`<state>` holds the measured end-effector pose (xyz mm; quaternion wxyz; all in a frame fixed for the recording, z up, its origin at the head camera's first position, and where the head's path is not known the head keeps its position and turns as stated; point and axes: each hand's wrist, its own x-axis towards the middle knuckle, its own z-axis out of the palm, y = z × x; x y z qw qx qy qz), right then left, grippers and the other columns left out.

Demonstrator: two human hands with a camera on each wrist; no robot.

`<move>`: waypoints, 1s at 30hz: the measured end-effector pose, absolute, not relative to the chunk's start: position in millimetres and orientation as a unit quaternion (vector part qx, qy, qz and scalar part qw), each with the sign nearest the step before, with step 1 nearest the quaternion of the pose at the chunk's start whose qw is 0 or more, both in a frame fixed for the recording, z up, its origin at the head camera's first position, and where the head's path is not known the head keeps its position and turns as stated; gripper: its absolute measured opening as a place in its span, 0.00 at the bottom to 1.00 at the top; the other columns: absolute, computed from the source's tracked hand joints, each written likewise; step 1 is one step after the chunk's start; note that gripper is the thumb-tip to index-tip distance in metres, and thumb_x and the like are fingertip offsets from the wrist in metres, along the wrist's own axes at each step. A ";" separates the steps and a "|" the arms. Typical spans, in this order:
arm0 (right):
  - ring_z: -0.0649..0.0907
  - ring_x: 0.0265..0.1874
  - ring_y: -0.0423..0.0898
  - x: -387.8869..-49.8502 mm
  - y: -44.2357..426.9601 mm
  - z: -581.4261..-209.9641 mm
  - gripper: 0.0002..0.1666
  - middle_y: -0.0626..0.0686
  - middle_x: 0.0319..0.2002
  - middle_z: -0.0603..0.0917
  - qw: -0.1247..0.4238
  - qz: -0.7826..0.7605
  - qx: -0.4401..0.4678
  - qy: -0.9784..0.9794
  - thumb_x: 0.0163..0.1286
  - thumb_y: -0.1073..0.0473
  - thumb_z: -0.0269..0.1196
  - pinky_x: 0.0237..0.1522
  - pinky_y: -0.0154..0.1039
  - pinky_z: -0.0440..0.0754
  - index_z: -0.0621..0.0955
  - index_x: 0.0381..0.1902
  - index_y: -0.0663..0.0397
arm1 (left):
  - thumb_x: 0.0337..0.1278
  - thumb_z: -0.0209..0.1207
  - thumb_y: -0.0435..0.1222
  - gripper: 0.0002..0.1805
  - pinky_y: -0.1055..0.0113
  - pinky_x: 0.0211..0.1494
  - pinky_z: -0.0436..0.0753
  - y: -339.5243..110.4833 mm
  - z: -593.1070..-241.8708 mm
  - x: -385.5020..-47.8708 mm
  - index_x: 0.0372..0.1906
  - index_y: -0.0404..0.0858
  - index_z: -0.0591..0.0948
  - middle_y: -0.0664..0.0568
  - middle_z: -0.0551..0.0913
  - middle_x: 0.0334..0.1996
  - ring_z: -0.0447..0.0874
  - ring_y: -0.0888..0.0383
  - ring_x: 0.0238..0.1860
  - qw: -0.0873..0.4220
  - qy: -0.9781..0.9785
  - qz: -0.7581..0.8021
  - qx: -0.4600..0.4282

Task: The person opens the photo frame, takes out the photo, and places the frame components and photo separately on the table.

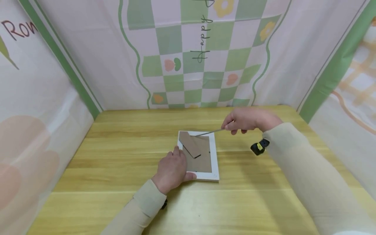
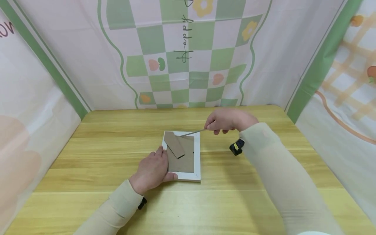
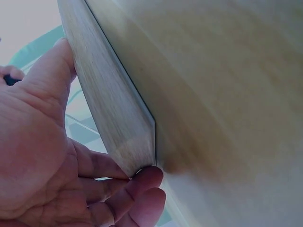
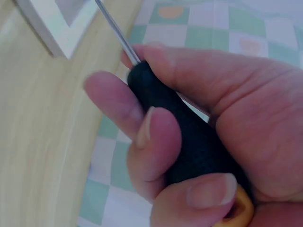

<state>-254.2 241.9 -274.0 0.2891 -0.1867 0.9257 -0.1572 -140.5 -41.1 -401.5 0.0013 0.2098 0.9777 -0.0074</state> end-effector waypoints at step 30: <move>0.91 0.42 0.47 -161.9 228.6 -335.1 0.17 0.45 0.47 0.92 -0.031 -0.007 -0.220 0.975 0.77 0.56 0.62 0.17 0.40 0.73 0.87 0.59 0.39 | 0.52 0.63 0.73 0.58 0.58 0.37 0.90 -41.3 -401.4 -137.5 0.65 0.22 0.77 0.29 0.75 0.69 0.87 0.42 0.56 0.010 0.977 -0.017 0.214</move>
